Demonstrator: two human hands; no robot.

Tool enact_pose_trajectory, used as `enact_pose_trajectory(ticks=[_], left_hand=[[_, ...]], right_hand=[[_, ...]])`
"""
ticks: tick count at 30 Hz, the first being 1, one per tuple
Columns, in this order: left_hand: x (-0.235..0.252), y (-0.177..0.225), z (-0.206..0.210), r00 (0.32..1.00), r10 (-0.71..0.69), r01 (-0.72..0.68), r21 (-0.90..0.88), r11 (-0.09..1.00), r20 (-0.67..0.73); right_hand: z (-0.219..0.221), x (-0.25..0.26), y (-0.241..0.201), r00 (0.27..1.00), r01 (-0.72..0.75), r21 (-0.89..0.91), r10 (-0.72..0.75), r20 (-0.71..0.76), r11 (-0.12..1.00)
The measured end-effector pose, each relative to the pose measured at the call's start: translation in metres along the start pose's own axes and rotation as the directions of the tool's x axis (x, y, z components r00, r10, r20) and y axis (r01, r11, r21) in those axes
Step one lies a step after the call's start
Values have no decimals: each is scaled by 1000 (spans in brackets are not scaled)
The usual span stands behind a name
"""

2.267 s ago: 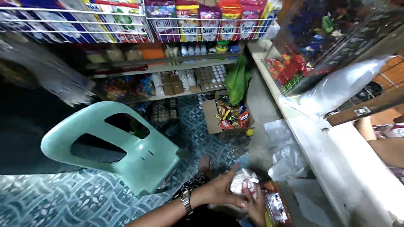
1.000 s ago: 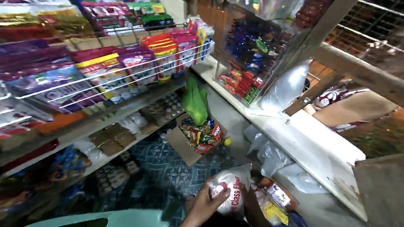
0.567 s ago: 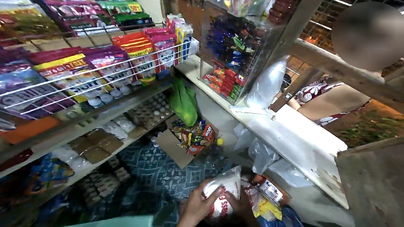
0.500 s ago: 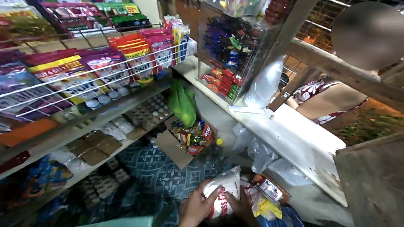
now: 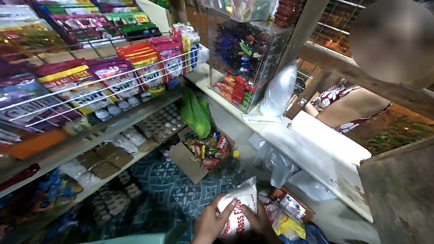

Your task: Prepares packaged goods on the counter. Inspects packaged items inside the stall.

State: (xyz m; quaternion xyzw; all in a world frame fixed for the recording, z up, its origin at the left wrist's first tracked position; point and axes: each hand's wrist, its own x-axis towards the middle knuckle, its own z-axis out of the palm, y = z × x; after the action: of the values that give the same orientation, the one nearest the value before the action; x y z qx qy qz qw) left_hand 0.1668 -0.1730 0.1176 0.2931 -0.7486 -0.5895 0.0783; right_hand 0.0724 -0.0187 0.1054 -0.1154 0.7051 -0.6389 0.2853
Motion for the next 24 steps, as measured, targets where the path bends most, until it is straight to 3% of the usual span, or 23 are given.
enact_pose_trajectory(ticks=[5, 10, 24], left_hand=[[-2, -3, 0, 999, 41, -41, -7, 999, -19], [-4, 2, -5, 998, -26, 26, -5, 1000, 61], [-9, 3, -4, 996, -77, 79, -62, 995, 44]], right_hand=[[0, 2, 0, 999, 0, 3, 0, 33, 1000], [1, 5, 2, 999, -12, -6, 13, 50, 1000], [4, 4, -4, 992, -95, 44, 91, 86, 995]])
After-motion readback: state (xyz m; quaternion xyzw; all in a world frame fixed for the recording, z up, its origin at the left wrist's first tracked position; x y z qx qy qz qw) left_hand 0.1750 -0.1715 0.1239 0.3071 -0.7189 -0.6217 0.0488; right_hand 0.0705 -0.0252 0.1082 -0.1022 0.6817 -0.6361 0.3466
